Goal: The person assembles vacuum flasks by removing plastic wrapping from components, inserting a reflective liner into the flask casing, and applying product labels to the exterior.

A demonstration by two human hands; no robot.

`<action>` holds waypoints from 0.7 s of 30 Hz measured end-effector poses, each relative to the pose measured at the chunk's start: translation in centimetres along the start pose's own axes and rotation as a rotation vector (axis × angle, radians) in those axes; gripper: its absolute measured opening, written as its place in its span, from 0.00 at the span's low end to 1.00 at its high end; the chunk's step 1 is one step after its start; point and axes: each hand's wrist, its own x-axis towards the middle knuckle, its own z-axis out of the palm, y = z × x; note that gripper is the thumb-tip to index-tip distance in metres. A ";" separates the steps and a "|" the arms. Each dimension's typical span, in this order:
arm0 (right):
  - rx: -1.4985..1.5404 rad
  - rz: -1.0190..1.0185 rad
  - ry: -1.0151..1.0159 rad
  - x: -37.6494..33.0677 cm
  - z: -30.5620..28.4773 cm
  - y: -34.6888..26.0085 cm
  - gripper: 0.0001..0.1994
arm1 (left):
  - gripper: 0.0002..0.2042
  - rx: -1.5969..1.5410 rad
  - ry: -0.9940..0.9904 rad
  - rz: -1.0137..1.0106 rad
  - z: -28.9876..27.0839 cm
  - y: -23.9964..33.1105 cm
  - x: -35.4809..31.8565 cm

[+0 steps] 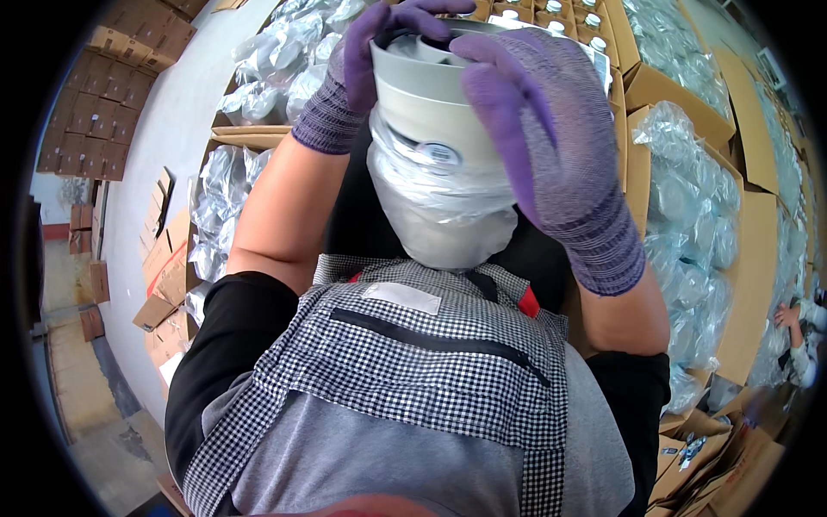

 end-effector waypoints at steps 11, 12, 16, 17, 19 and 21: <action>0.411 0.335 0.243 -1.9 3.2 6.1 0.19 | 0.17 0.076 0.006 -0.187 1.4 4.3 0.3; 0.363 0.298 0.207 -1.5 2.7 4.6 0.19 | 0.16 0.013 0.025 -0.081 0.5 2.4 -0.2; 0.464 0.204 0.117 -1.0 0.7 5.6 0.19 | 0.15 0.014 -0.107 -0.143 0.2 6.2 0.7; 0.606 0.211 0.104 -0.9 0.2 7.4 0.19 | 0.13 0.185 -0.123 -0.171 0.7 7.4 0.8; 0.720 0.241 0.086 0.8 0.7 9.8 0.20 | 0.14 0.527 -0.157 0.013 2.1 9.4 1.2; 1.418 0.283 -0.072 1.2 2.7 11.1 0.22 | 0.15 0.683 -0.117 0.065 4.2 11.2 1.1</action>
